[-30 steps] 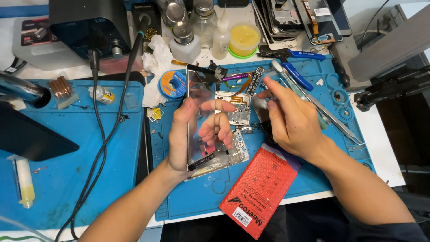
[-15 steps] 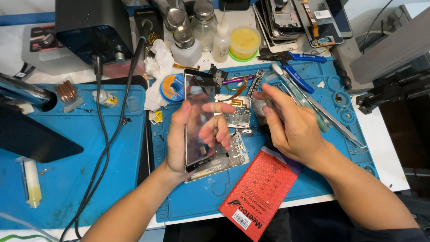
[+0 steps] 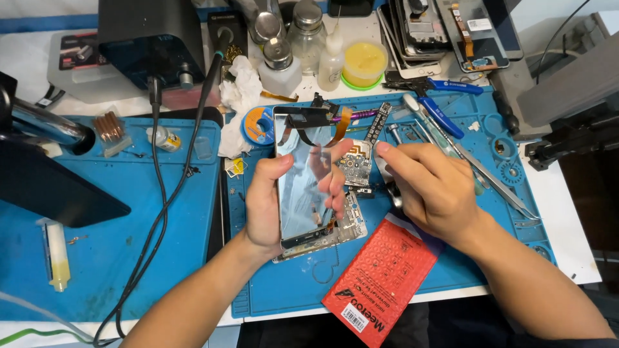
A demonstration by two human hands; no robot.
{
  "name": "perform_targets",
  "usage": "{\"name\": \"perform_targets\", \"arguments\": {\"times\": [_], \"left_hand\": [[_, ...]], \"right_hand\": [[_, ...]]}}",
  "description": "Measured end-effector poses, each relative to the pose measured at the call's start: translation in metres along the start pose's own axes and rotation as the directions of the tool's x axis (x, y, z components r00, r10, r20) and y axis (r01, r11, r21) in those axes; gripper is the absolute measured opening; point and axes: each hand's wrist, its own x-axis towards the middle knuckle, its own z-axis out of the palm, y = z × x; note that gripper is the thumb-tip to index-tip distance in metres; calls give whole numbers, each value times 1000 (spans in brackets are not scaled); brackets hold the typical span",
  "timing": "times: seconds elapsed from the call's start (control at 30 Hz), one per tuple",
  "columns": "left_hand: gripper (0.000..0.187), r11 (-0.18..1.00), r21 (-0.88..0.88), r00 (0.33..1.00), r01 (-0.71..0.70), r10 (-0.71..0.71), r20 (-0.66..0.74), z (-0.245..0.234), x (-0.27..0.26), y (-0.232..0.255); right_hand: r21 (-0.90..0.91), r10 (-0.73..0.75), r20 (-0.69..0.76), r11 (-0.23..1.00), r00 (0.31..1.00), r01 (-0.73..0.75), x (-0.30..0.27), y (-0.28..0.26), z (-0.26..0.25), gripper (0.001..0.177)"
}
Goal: The person uses a metal spudger to pry and separate the screen assembly from a smartphone chassis. They then use a white stylus-like tool to carefully scrape and clean the surface of the exposed motherboard.
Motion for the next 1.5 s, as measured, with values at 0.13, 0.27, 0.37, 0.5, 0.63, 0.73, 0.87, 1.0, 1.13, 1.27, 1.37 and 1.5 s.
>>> {"name": "perform_targets", "arguments": {"times": [0.13,0.27,0.37,0.5,0.63,0.73,0.87,1.0,1.13,1.27,1.37,1.5], "left_hand": [[70,997,77,1000,-3,4,-13,-5,-1,-1],[46,998,62,999,-22,24,-26,-9,-4,-7],[53,1000,-17,999,6,-6,-42,-7,-3,-7],[74,990,-117,996,79,-82,-18,-10,-2,-6],[61,995,-34,996,91,-92,-10,-3,-2,-4],[66,997,-30,994,72,-74,-75,-5,-2,-9],[62,987,140,986,77,-55,-158,2,0,-11],[42,911,402,970,90,11,-243,-5,-4,-17],[52,906,412,967,96,13,-254,-10,-4,-25],[51,796,605,996,27,29,-83,10,-3,-26],[59,686,728,976,-17,168,-136,24,-4,-28],[66,749,654,846,111,274,-458,47,-34,-31]], "right_hand": [[-16,18,-2,1000,1000,-18,-1,-8,-1,29],[-11,71,15,997,997,-71,-2,-13,2,31],[33,82,-1,996,997,-82,-5,-13,4,36],[42,109,19,993,994,-110,-8,-15,7,36],[49,64,24,997,998,-65,-2,-12,5,35],[14,7,10,1000,1000,-7,-1,-14,4,29],[270,395,122,869,910,-414,3,-27,-4,34],[648,568,563,148,600,-747,8,-26,-12,23],[742,517,617,-131,593,-658,3,-25,-3,36],[733,483,663,-260,573,-629,7,-26,-1,35],[754,564,620,-239,545,-611,5,-15,-1,32],[712,681,524,-20,512,-702,14,-7,-12,16]]}}
